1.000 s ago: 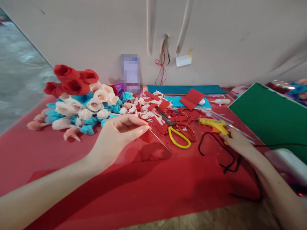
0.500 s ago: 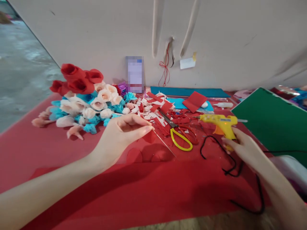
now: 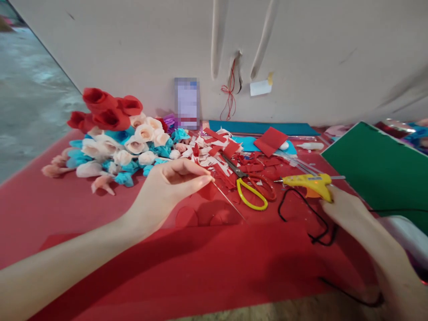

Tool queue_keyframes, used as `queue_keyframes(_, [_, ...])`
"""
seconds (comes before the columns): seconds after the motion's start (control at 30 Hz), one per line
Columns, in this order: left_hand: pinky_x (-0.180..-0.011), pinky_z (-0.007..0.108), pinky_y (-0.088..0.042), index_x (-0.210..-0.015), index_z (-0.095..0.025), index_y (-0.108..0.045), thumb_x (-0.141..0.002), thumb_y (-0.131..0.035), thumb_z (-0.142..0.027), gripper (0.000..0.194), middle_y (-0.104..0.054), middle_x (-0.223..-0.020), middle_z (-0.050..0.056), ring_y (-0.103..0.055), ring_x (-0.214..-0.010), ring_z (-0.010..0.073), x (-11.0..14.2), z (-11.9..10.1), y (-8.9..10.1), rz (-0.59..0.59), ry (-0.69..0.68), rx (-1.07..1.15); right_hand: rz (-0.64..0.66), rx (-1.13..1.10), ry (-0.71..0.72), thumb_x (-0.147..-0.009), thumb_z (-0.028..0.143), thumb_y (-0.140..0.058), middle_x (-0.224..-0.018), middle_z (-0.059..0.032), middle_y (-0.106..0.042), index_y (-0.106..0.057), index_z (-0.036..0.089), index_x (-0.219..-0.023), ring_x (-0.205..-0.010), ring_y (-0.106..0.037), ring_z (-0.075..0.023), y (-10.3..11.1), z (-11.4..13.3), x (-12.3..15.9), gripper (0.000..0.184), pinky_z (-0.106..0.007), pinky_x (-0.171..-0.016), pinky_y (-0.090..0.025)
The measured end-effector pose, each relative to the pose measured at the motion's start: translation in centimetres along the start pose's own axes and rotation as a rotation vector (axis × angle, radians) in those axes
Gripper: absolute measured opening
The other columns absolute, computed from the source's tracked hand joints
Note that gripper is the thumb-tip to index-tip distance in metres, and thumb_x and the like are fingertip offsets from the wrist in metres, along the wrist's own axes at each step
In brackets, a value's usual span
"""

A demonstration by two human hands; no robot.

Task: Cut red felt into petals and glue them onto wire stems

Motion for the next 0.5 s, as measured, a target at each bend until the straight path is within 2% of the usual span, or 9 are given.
queue_keyframes(0.1, [-0.057,0.010,-0.050,-0.065,-0.021,-0.066,-0.063,-0.071,-0.015,0.008,-0.067,-0.066,-0.006,-0.061,-0.063,0.0054,0.0,0.0,0.0,0.000,-0.003,-0.001,0.111,0.115,-0.115,-0.068,0.016,-0.047,-0.071,-0.0117,-0.063,-0.056,0.015,-0.089,-0.059,-0.060,-0.0241,1.0,-0.4,0.1,0.022,-0.029,-0.047,-0.037])
queue_keyframes(0.2, [-0.057,0.010,-0.049,-0.065,-0.022,-0.066,-0.064,-0.071,-0.015,0.009,-0.068,-0.067,-0.006,-0.061,-0.063,0.0050,0.0,0.0,0.0,0.006,0.001,-0.002,0.124,0.230,-0.217,-0.069,0.023,-0.046,-0.080,-0.0151,-0.063,-0.056,0.016,-0.088,-0.065,-0.061,-0.0299,3.0,0.2,0.4,0.022,-0.031,-0.046,-0.036])
queue_keyframes(0.27, [-0.058,0.010,-0.049,-0.065,-0.022,-0.066,-0.064,-0.070,-0.015,0.009,-0.068,-0.067,-0.006,-0.061,-0.063,0.0050,0.1,0.1,0.0,0.013,0.002,-0.006,0.083,0.296,-0.247,-0.072,0.027,-0.045,-0.088,-0.0166,-0.061,-0.055,0.015,-0.089,-0.073,-0.060,-0.0328,4.5,1.0,0.5,0.023,-0.033,-0.049,-0.035])
queue_keyframes(0.37, [-0.058,0.010,-0.049,-0.066,-0.022,-0.066,-0.065,-0.070,-0.015,0.008,-0.068,-0.068,-0.006,-0.061,-0.063,0.0054,0.1,0.0,0.2,0.008,-0.011,-0.016,-0.010,0.358,-0.260,-0.078,0.023,-0.038,-0.099,-0.0174,-0.056,-0.050,0.014,-0.102,-0.080,-0.059,-0.0334,6.0,2.2,0.7,0.029,-0.035,-0.051,-0.034])
queue_keyframes(0.5, [-0.057,0.011,-0.050,-0.066,-0.023,-0.066,-0.063,-0.071,-0.016,0.009,-0.068,-0.068,-0.006,-0.062,-0.063,0.0061,0.0,0.0,0.3,-0.002,-0.017,-0.025,-0.186,0.349,-0.249,-0.077,0.018,-0.038,-0.097,-0.0190,-0.054,-0.046,0.011,-0.110,-0.075,-0.058,-0.0324,6.6,2.7,0.4,0.035,-0.034,-0.051,-0.030])
Point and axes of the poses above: each hand's wrist, its own x-axis away from the middle knuckle, its own y-axis out of the back of the hand, z = x × y, the point moved 5 cm from there along -x, towards the middle knuckle
